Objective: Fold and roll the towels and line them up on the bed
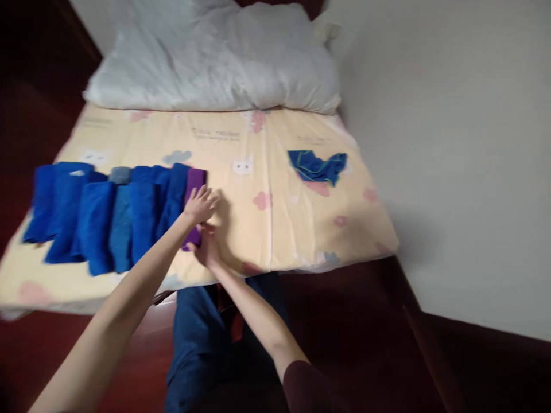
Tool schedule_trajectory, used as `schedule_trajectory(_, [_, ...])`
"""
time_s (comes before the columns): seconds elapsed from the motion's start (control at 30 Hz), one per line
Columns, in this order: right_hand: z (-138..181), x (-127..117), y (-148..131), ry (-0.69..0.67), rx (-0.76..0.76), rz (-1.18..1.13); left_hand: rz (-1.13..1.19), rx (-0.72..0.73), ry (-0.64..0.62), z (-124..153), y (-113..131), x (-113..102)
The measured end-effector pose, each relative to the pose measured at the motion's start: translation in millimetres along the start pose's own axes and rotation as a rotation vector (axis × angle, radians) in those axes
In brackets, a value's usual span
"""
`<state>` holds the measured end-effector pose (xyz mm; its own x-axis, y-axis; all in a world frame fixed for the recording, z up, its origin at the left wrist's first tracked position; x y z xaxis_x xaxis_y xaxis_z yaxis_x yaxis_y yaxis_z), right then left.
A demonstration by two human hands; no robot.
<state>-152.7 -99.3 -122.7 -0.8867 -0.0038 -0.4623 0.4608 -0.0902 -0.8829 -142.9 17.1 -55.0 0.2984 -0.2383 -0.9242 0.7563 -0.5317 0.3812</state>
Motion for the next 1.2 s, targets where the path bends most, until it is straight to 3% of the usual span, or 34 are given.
schedule_trajectory(0.07, [-9.1,24.0,1.9,-0.054,0.036,0.023,-0.010,0.001,0.004,3.4,-12.2,11.4])
schedule_trajectory(0.2, [-28.4,63.5,-20.9,-0.104,-0.148,0.071,-0.231,-0.033,0.032,7.4,-60.5,21.4])
schedule_trajectory(0.3, [-27.8,62.1,-20.7,-0.142,-0.165,-0.056,-0.385,-0.063,0.056,8.0,-84.3,21.1])
schedule_trajectory(0.37, [-19.2,39.9,-10.8,-0.201,-0.196,-0.156,-0.411,-0.101,0.088,8.0,-87.9,19.0])
schedule_trajectory(0.43, [-10.4,-5.1,11.2,-0.217,-0.221,-0.202,-0.373,-0.098,0.149,9.1,-74.4,20.5])
schedule_trajectory(0.5, [-10.2,-76.4,48.2,-0.098,-0.167,-0.187,-0.285,-0.038,0.218,13.1,-41.8,31.3])
schedule_trajectory(0.6, [-22.9,-209.6,108.9,0.214,-0.004,-0.056,-0.104,0.129,0.207,23.4,35.1,75.3])
schedule_trajectory(0.7, [-47.9,-327.8,138.6,0.435,0.048,0.250,0.060,0.259,0.193,36.2,108.1,121.0])
schedule_trajectory(0.8, [-81.1,-407.5,159.9,0.499,0.095,0.409,0.130,0.268,0.306,43.9,134.0,137.5])
schedule_trajectory(0.87, [-100.3,-441.3,172.0,0.502,0.126,0.472,0.142,0.273,0.349,44.8,131.3,141.5])
schedule_trajectory(0.97, [-119.0,-472.6,189.8,0.524,0.183,0.454,0.116,0.286,0.383,45.6,121.1,142.0])
schedule_trajectory(1.07, [-133.7,-491.2,207.4,0.562,0.237,0.403,0.048,0.302,0.398,47.3,120.3,141.6])
schedule_trajectory(1.2, [-153.7,-508.0,204.0,0.559,0.137,0.484,-0.042,0.312,0.408,46.3,124.0,143.8])
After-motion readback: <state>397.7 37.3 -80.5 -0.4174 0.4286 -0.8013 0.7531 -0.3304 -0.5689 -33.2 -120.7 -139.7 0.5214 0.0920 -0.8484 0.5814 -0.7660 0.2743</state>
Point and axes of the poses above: each hand's wrist, its own z-axis away from the middle knuckle, its own x-axis out of the palm, y = z × x, the point moved 10 cm from there along -z, towards the middle knuckle, and after that the axes turned 3 degrees about -z, right-handed, at the moved point
